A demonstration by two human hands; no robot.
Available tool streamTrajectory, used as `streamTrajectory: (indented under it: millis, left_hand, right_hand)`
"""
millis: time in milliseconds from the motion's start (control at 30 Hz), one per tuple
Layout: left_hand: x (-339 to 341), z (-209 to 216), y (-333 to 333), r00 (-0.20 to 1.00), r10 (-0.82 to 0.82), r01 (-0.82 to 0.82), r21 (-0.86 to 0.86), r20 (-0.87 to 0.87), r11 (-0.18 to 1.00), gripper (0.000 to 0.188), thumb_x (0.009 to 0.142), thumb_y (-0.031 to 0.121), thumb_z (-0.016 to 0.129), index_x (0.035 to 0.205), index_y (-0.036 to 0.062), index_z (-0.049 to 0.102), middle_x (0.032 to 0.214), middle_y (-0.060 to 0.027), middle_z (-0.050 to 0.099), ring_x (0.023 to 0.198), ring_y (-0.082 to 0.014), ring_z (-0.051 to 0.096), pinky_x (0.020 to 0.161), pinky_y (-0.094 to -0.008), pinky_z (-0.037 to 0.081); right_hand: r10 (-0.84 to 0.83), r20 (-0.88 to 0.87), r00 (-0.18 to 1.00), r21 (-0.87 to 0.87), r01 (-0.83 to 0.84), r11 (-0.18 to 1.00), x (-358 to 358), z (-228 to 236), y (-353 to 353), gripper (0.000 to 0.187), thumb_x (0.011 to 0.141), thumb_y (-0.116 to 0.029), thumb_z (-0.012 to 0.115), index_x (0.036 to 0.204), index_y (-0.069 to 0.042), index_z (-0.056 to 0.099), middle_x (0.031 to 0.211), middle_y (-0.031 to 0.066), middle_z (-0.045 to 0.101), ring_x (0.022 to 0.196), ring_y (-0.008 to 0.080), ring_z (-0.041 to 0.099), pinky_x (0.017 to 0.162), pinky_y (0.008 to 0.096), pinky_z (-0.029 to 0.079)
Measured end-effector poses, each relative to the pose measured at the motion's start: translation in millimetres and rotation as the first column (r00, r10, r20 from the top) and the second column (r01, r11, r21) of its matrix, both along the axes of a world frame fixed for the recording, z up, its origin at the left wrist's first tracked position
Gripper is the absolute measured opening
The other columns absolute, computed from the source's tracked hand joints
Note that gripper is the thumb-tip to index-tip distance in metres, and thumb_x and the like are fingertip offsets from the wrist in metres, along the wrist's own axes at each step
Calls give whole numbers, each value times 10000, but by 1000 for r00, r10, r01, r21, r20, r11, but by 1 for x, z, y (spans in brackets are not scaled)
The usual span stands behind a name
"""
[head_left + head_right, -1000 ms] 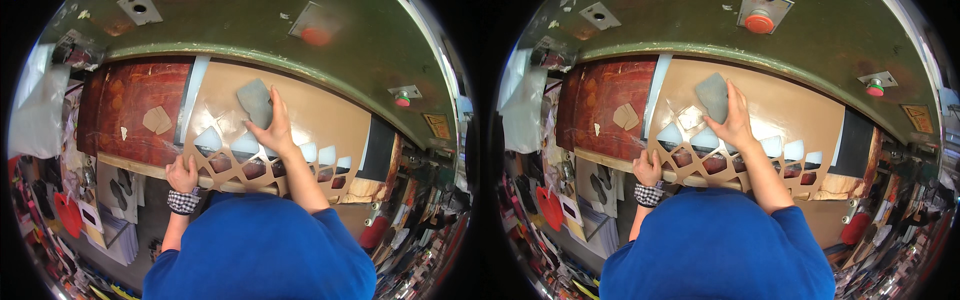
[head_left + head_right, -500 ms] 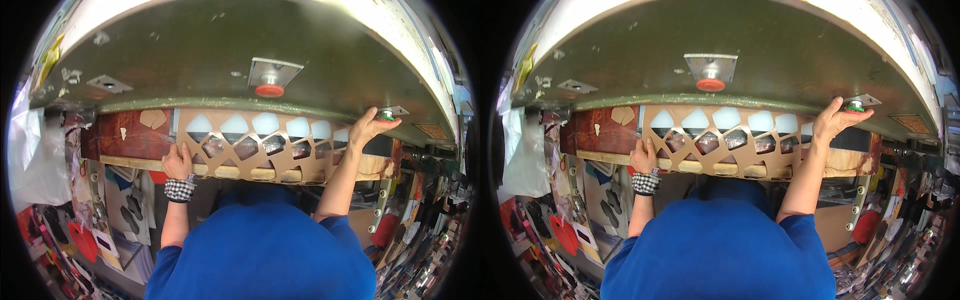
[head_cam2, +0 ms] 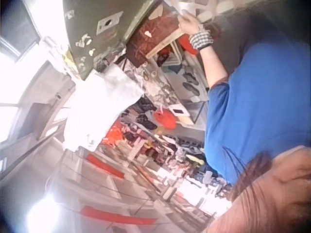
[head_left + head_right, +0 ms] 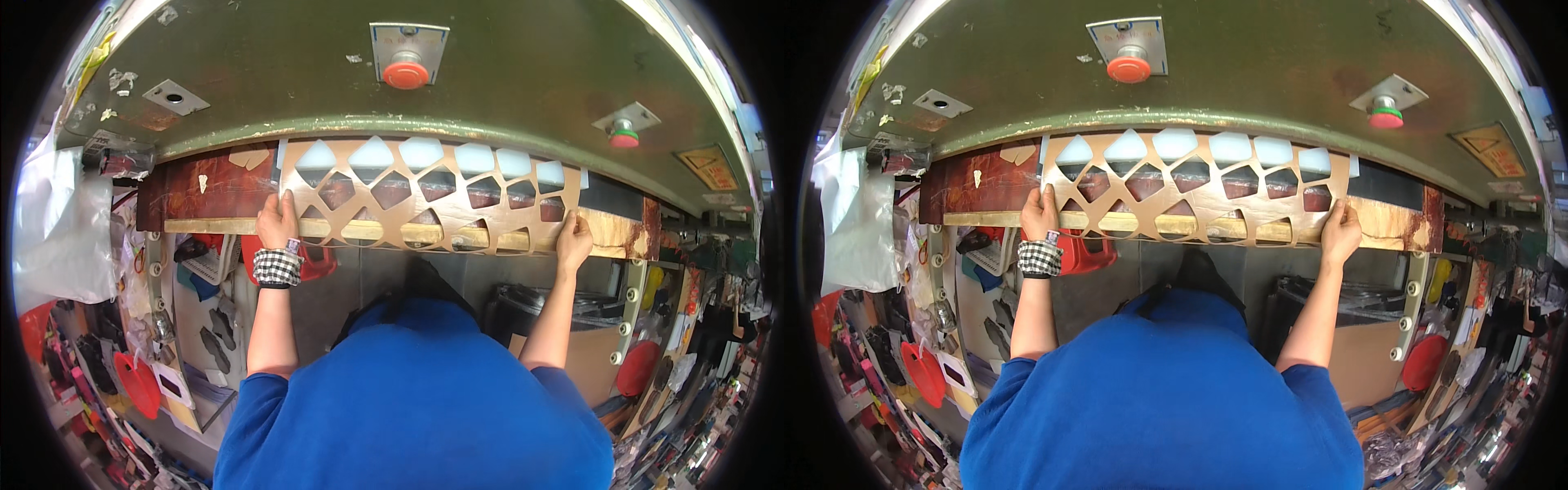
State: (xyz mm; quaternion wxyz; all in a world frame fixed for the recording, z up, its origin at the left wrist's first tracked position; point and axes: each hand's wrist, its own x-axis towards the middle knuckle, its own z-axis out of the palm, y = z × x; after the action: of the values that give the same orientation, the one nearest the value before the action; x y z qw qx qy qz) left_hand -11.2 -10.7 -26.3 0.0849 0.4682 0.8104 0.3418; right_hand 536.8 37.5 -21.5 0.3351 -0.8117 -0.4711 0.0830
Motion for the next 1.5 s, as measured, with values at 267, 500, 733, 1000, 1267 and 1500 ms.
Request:
streamTrajectory:
  millis: [267, 500, 733, 1000, 1267, 1500]
  left_hand:
    - [2, 5, -61, 991, 9, -5, -30, 134, 1000, 342, 964, 318, 544, 785, 28, 565, 674, -221, 592, 660, -421, 569, 629, -505, 436]
    - [17, 26, -103, 997, -29, 9, -265, -74, 964, 395, 971, 428, 494, 974, 62, 643, 752, -269, 644, 735, -483, 617, 648, -538, 483]
    - [28, 24, -159, 989, -19, -23, -284, -146, 959, 344, 981, 374, 511, 959, 53, 633, 756, -223, 659, 701, -434, 633, 590, -491, 481]
    - [27, 15, -174, 981, -39, -5, -220, -191, 976, 330, 960, 374, 548, 894, 65, 643, 677, -195, 635, 616, -411, 599, 565, -511, 447]
    - [22, 14, -137, 983, -2, -41, -233, -182, 972, 381, 958, 405, 542, 893, 44, 646, 667, -220, 628, 623, -428, 596, 573, -527, 445]
    - [20, 16, -70, 977, 26, -70, -205, -210, 976, 398, 961, 422, 527, 844, 54, 623, 624, -229, 599, 602, -444, 589, 547, -534, 436]
  right_hand:
    - [-96, -238, 967, 324, 172, 930, -34, 26, -26, 353, 907, -98, 646, 1221, 10, 524, 1121, 124, 617, 987, 194, 599, 898, 328, 486]
    - [803, 15, 596, 177, -792, 585, -266, 45, 4, 943, 699, -248, 828, 1456, 5, 326, 1387, 248, 433, 1283, 397, 433, 1102, 493, 330]
    - [457, -833, 313, 245, -532, 811, -287, 57, -29, 985, 709, -82, 816, 1494, -58, 221, 1272, 247, 532, 1209, 329, 527, 1040, 412, 413]
    - [701, -152, 697, 254, -658, 709, -244, 54, -35, 1003, 695, -57, 805, 1494, -25, 200, 1248, 239, 531, 1144, 345, 543, 963, 422, 461]
    - [604, -120, 788, 382, -525, 760, -209, 62, 9, 948, 768, -186, 786, 1492, -5, 202, 1342, 224, 455, 1224, 337, 478, 1018, 438, 422]
    - [64, 182, 981, 558, -157, 815, -93, 144, 122, 908, 967, -448, 493, 1458, 153, 21, 1507, 387, 88, 1430, 478, 94, 1172, 536, 100]
